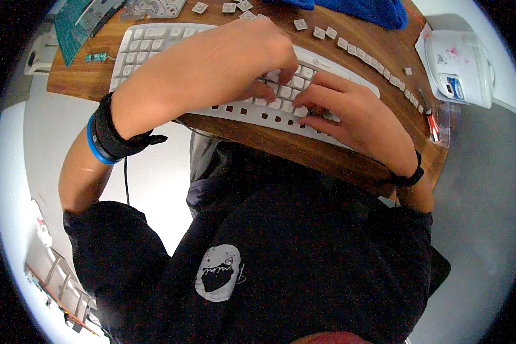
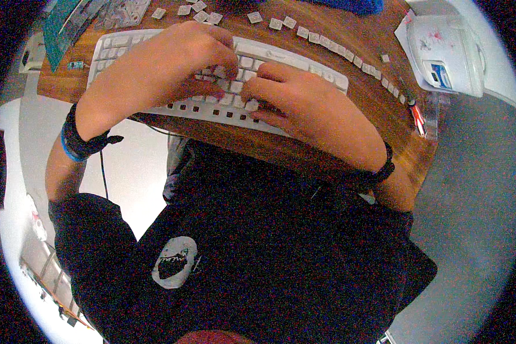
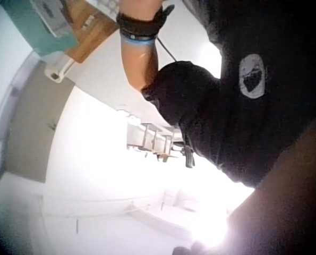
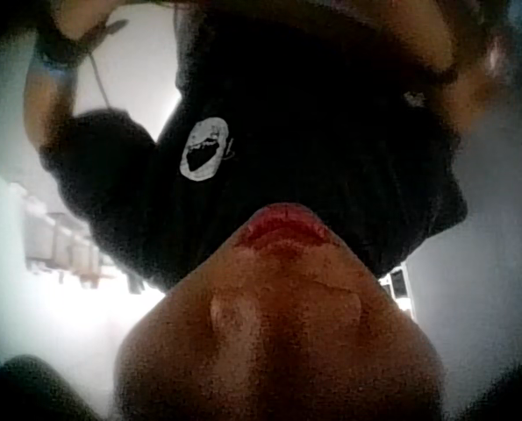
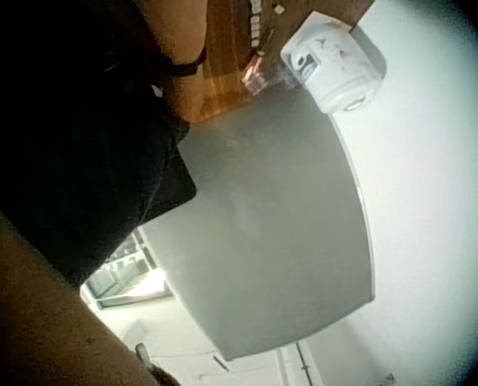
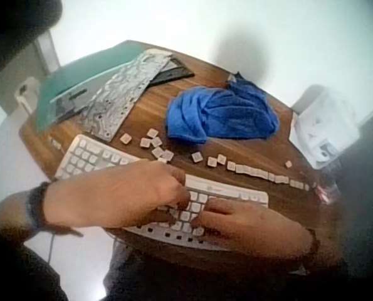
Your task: The person places white keycaps onto a white keyboard base one by one. They occasionally wipe the keycaps with a blue cloth before installation. The task continues until the keyboard is fully assembled.
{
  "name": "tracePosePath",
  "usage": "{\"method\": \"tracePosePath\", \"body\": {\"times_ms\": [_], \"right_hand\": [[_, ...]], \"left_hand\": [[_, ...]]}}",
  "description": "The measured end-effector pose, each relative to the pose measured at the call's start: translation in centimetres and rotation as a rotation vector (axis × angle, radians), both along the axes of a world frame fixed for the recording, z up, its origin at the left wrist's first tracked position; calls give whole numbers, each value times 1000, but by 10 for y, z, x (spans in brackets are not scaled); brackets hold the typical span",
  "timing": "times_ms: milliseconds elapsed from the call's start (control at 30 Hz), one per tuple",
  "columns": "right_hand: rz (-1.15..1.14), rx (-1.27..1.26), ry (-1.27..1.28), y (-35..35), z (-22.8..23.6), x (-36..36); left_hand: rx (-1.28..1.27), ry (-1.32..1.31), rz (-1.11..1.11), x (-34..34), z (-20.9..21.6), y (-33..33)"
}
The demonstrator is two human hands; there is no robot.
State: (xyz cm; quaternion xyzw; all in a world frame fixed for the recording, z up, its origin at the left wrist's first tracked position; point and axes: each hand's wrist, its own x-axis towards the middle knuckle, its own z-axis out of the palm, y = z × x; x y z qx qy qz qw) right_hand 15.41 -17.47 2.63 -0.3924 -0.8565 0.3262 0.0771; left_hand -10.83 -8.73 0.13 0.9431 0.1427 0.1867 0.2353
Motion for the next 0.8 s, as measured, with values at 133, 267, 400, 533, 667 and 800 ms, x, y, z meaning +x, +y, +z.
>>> {"method": "tracePosePath", "body": {"times_ms": [133, 267, 400, 533, 667, 800], "right_hand": [[9, 27, 36, 2, -2, 1], [7, 104, 81, 1, -5, 1], [18, 101, 66, -1, -3, 0], [55, 83, -34, -2, 5, 1], [28, 102, -57, -2, 9, -3], [0, 91, -56, -2, 6, -3]], "left_hand": [[-16, 20, 6, 0, 1, 0], [-6, 2, -31, -4, -2, 3], [10, -36, -56, -9, -7, 4], [4, -34, -80, -9, -3, 6], [-4, -70, -86, -9, -7, 7], [-15, -17, -78, -9, -8, 8]]}}
